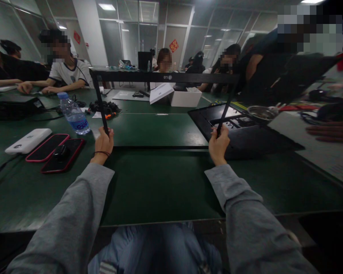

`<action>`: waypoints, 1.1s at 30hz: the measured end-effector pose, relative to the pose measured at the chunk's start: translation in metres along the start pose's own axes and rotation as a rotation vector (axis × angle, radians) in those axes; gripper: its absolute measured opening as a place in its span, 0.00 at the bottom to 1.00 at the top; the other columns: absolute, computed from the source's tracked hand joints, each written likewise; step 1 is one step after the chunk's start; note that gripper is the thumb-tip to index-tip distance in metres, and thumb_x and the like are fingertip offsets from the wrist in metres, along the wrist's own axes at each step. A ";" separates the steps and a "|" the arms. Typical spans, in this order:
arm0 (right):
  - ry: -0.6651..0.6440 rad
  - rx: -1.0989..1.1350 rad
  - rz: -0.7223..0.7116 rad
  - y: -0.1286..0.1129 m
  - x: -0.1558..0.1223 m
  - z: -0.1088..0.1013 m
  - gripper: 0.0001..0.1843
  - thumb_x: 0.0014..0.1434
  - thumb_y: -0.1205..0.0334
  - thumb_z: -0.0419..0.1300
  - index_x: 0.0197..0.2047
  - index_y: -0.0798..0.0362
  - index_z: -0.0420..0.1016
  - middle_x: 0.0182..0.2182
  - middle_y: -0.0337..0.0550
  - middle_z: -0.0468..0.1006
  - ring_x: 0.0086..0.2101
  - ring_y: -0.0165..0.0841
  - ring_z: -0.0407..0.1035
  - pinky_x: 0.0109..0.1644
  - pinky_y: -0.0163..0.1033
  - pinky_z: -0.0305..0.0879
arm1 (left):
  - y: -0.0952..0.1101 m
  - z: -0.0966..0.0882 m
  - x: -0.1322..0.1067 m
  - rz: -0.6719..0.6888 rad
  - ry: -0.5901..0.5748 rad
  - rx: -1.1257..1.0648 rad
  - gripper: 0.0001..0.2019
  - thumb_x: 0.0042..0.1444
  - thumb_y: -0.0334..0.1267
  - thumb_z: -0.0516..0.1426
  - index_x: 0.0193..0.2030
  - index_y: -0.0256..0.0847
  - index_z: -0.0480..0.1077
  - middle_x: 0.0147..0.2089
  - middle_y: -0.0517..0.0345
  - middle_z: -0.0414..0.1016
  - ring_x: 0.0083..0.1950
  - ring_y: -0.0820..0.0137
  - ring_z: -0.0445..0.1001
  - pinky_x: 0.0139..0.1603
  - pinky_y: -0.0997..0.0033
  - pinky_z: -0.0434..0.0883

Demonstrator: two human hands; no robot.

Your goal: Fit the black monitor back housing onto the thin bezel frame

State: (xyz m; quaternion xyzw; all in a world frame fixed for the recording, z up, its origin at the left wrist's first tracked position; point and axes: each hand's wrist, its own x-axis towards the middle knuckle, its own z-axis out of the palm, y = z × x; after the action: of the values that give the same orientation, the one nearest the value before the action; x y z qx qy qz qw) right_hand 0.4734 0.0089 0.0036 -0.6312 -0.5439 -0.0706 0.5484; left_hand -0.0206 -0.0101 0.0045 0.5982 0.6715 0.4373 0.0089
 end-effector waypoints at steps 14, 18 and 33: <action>-0.280 -0.093 0.117 0.025 -0.008 0.016 0.23 0.65 0.58 0.48 0.60 0.57 0.66 0.37 0.54 0.80 0.38 0.46 0.74 0.51 0.53 0.67 | -0.001 0.000 -0.001 -0.012 -0.029 0.139 0.31 0.67 0.44 0.46 0.74 0.36 0.51 0.60 0.37 0.72 0.57 0.51 0.76 0.57 0.50 0.72; -0.310 -0.170 0.020 0.035 -0.007 0.023 0.23 0.64 0.57 0.50 0.57 0.59 0.72 0.44 0.61 0.77 0.46 0.49 0.71 0.56 0.54 0.65 | -0.012 0.006 0.003 -0.060 -0.057 0.252 0.28 0.65 0.41 0.49 0.71 0.37 0.60 0.64 0.37 0.68 0.64 0.51 0.69 0.63 0.52 0.68; -0.412 -0.295 0.017 0.050 -0.007 0.031 0.17 0.56 0.62 0.56 0.44 0.62 0.80 0.44 0.61 0.71 0.51 0.50 0.63 0.58 0.59 0.61 | -0.045 0.020 0.010 -0.045 -0.257 0.368 0.21 0.56 0.42 0.53 0.54 0.39 0.76 0.61 0.40 0.73 0.66 0.49 0.65 0.68 0.45 0.61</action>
State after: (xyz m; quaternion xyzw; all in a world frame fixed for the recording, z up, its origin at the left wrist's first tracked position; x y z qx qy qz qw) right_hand 0.4930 0.0382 -0.0438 -0.7099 -0.6228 -0.0144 0.3286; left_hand -0.0486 0.0139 -0.0294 0.6253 0.7465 0.2273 -0.0049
